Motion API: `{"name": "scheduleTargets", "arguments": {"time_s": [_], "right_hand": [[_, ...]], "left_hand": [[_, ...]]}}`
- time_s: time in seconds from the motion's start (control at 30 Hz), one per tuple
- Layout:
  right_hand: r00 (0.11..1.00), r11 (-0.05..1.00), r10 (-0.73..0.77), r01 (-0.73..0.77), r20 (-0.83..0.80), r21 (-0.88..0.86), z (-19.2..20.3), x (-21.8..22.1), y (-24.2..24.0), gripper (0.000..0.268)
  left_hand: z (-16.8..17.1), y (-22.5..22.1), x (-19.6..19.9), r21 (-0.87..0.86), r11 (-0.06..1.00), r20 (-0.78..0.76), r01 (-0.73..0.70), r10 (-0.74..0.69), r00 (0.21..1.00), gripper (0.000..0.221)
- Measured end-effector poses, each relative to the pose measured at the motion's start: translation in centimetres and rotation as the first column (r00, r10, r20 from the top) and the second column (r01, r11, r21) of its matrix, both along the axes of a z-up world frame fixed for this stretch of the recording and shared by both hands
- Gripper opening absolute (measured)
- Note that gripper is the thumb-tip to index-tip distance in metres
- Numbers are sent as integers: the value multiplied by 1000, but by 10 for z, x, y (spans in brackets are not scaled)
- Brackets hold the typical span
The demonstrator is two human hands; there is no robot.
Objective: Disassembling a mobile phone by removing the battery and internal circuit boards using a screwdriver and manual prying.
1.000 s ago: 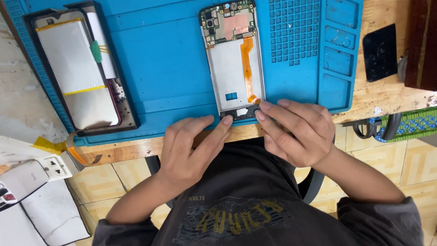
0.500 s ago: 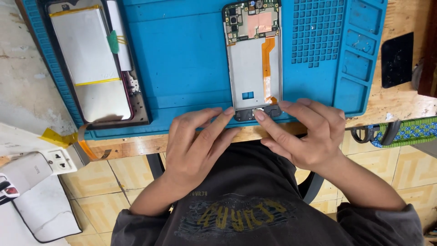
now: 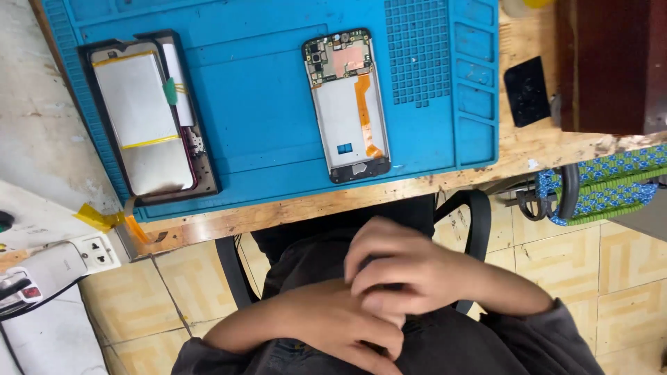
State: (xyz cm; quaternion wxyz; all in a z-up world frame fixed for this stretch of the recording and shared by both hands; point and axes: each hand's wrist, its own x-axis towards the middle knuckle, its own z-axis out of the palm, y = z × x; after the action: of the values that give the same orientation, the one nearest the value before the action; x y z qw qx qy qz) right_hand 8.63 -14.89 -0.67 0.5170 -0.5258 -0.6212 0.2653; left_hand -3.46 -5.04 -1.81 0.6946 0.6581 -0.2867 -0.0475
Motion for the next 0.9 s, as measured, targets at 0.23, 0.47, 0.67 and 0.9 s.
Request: {"name": "scheduleTargets", "arguments": {"time_s": [0.23, 0.47, 0.67, 0.9], "right_hand": [[837, 894, 280, -406, -471, -190, 8, -25, -10, 12], [937, 866, 256, -332, -238, -375, 27, -18, -31, 15], [883, 883, 342, -419, -321, -213, 25, -20, -41, 19], [964, 938, -197, 238, 177, -252, 86, 35, -73, 12]], "left_hand": [[12, -10, -30, -43, 962, -518, 268, -251, 818, 28], [17, -9, -14, 61, 921, -361, 384, -338, 869, 21], [15, -12, -10, 105, 925, -245, 366, -333, 910, 23], [17, -21, -16, 198, 976, -141, 93, -66, 988, 25]]}}
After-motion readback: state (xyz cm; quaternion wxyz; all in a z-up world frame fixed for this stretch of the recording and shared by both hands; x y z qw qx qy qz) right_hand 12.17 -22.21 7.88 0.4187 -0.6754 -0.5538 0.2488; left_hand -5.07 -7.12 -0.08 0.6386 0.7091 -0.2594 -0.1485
